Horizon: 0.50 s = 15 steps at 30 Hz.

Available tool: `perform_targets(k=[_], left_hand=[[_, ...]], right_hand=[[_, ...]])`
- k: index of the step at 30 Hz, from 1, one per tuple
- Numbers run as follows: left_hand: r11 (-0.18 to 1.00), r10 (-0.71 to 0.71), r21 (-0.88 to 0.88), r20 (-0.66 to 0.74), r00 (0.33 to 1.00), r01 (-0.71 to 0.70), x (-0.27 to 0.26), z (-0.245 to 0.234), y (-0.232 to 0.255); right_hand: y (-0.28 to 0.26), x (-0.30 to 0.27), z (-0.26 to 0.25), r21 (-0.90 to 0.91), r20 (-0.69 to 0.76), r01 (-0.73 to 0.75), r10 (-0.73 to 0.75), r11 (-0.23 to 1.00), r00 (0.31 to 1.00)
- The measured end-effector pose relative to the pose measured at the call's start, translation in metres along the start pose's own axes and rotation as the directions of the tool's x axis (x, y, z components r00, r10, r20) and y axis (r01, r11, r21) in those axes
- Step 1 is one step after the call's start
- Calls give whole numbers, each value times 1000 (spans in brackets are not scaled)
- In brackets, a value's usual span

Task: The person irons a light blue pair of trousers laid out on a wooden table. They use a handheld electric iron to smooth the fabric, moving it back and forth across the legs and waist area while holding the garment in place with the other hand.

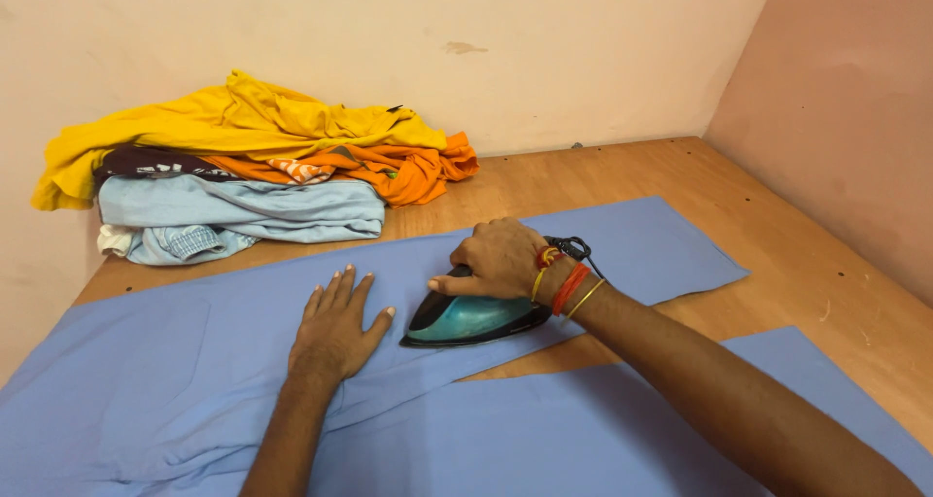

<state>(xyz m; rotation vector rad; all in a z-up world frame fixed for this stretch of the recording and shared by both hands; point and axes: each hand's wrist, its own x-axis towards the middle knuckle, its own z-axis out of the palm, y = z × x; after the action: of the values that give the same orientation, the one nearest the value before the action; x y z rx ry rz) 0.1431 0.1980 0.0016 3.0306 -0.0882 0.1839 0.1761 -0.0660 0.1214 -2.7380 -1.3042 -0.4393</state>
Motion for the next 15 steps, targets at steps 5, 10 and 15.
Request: perform_targets(k=[5,10,15], left_hand=[[1000,-5,-27,20,1000,6,-2,-3,0],[1000,-10,-20,27,1000,10,-1,-3,2],[1000,-27,-4,44,999,28,1,-4,3]], right_hand=[[38,-26,-7,-48,87,41,-37,998,996],[124,-78,-20,-173,34,-158,166,972,985],[182,-113,-33,-228,81,-419,446,879,891]])
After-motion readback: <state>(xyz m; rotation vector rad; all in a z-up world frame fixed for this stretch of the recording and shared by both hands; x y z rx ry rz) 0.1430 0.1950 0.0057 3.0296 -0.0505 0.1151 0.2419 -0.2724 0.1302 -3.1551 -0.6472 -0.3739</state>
